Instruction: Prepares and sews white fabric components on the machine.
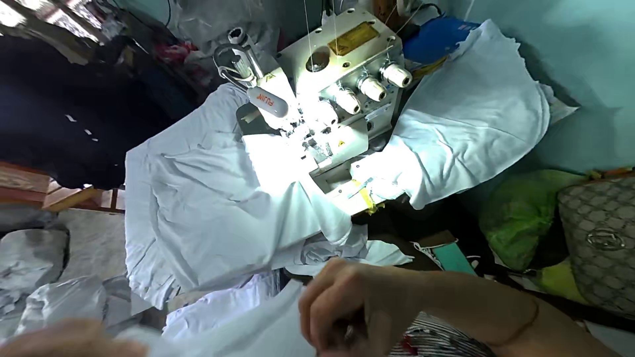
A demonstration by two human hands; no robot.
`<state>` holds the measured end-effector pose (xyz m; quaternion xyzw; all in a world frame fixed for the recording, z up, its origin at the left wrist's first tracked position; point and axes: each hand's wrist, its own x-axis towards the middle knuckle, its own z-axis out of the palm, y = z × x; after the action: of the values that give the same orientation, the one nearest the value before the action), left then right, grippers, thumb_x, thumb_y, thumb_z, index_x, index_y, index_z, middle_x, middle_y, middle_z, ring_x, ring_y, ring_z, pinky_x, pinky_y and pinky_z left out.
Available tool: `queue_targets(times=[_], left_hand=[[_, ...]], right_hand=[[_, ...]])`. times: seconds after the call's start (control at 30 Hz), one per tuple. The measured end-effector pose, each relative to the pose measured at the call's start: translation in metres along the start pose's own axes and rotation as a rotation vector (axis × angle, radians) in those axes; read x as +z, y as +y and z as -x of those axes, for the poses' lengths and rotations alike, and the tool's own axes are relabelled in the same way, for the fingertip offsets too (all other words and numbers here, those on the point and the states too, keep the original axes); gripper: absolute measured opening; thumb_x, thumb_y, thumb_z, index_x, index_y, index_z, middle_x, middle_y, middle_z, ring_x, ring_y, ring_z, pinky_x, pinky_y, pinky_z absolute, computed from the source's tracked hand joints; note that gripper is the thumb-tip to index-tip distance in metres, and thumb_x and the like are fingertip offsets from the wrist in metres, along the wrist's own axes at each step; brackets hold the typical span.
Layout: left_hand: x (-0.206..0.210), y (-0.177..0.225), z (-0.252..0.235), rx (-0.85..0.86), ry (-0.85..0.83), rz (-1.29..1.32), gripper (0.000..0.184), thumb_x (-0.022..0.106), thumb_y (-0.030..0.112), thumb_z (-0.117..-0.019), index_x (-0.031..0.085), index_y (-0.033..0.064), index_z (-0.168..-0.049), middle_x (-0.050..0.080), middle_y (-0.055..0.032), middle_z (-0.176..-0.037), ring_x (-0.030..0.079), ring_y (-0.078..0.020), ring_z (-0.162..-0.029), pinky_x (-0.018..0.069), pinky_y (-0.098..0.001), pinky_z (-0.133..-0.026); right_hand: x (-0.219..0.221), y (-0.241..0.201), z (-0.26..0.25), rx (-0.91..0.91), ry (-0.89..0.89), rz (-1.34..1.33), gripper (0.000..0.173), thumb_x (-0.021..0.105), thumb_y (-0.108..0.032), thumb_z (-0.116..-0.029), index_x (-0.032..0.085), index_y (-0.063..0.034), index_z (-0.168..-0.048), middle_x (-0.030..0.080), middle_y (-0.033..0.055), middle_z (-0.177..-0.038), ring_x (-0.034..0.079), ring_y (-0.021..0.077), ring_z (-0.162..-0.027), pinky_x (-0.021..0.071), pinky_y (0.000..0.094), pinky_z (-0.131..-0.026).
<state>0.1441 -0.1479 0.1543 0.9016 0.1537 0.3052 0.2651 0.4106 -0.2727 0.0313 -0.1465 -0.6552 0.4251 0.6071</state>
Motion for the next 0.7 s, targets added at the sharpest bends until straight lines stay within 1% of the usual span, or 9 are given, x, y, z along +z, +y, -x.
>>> queue_targets(times=[0.1,0.17,0.23,0.33,0.37,0.47,0.57,0.63,0.7], left_hand=[[0.06,-0.045,-0.074,0.065,0.031,-0.235,0.022,0.062,0.028,-0.1016,0.07,0.0088,-0.095,0.067,0.006,-0.088,0.061,0.0054,-0.081,0.0489,-0.0131,-0.075],[0.107,-0.084,-0.106,0.031,-0.057,-0.197,0.019,0.061,0.015,-0.1009,0.069,-0.0021,-0.098,0.067,-0.0067,-0.085,0.059,-0.0025,-0.069,0.0504,-0.0168,-0.066],[0.134,-0.121,-0.105,-0.048,-0.09,-0.08,0.013,0.059,0.011,-0.1016,0.063,0.0003,-0.095,0.061,-0.0051,-0.075,0.052,-0.0028,-0.057,0.0445,-0.0151,-0.055],[0.142,-0.125,-0.101,-0.068,-0.091,-0.079,0.012,0.06,0.01,-0.1007,0.064,0.0006,-0.094,0.058,-0.0033,-0.075,0.048,-0.0012,-0.058,0.0406,-0.0129,-0.055],[0.144,-0.117,-0.101,-0.043,-0.095,-0.088,0.013,0.061,0.01,-0.0992,0.066,-0.001,-0.093,0.06,-0.0036,-0.077,0.049,-0.0008,-0.061,0.0409,-0.0123,-0.057],[0.139,-0.075,-0.093,0.07,-0.082,-0.102,0.019,0.062,0.013,-0.0991,0.071,-0.0012,-0.092,0.068,-0.0046,-0.084,0.061,-0.0009,-0.075,0.0495,-0.0144,-0.071],[0.102,-0.034,-0.071,0.094,0.042,-0.117,0.017,0.058,0.024,-0.1055,0.069,0.0125,-0.1,0.071,0.0063,-0.097,0.066,0.0039,-0.092,0.0531,-0.0131,-0.081],[0.074,-0.027,-0.064,0.112,0.111,-0.175,0.013,0.059,0.026,-0.1048,0.069,0.0182,-0.103,0.071,0.0109,-0.1,0.066,0.004,-0.095,0.0525,-0.0126,-0.082],[0.069,-0.042,-0.078,0.098,0.131,-0.265,0.015,0.062,0.029,-0.103,0.07,0.0167,-0.098,0.069,0.0114,-0.093,0.064,0.0069,-0.089,0.0506,-0.011,-0.079]], right_hand=[[-0.028,0.026,0.005,0.014,0.329,0.2,0.017,0.067,-0.008,-0.0917,0.061,0.0046,-0.082,0.069,0.0097,-0.091,0.061,-0.0013,-0.079,0.048,0.0103,-0.066],[-0.053,0.045,0.014,0.091,0.555,0.377,0.015,0.067,-0.007,-0.091,0.064,0.0012,-0.08,0.069,0.0024,-0.084,0.06,-0.0038,-0.074,0.0488,0.0112,-0.063],[-0.07,0.052,0.021,0.222,0.7,0.533,0.012,0.066,-0.007,-0.0903,0.068,-0.0026,-0.079,0.068,-0.0017,-0.079,0.061,-0.0026,-0.068,0.0519,0.014,-0.06],[-0.081,0.051,0.017,0.244,0.785,0.683,0.007,0.068,-0.008,-0.089,0.07,-0.0036,-0.083,0.069,-0.0025,-0.081,0.06,-0.0052,-0.068,0.0494,0.011,-0.059],[-0.081,0.049,0.012,0.202,0.791,0.7,0.008,0.072,-0.009,-0.0863,0.071,-0.0008,-0.089,0.071,-0.0001,-0.088,0.058,-0.0057,-0.069,0.0465,0.0098,-0.058],[-0.072,0.045,-0.008,0.053,0.646,0.591,0.045,0.084,-0.019,-0.0794,0.067,0.0085,-0.111,0.072,0.0083,-0.103,0.057,-0.0061,-0.072,0.0447,0.0091,-0.057],[-0.044,0.034,-0.02,-0.003,0.325,0.291,0.021,0.076,-0.01,-0.0842,0.065,0.0074,-0.083,0.059,0.0045,-0.064,0.051,-0.0041,-0.057,0.0394,0.0099,-0.053],[-0.033,0.026,-0.016,-0.009,0.144,0.216,0.023,0.069,-0.008,-0.0907,0.06,0.0053,-0.074,0.051,0.0064,-0.056,0.046,0.0008,-0.052,0.0346,0.0128,-0.05],[-0.034,0.029,-0.003,0.048,0.179,0.225,0.026,0.068,-0.007,-0.0922,0.058,0.0051,-0.072,0.049,0.006,-0.056,0.044,-0.0004,-0.052,0.0322,0.0108,-0.05]])
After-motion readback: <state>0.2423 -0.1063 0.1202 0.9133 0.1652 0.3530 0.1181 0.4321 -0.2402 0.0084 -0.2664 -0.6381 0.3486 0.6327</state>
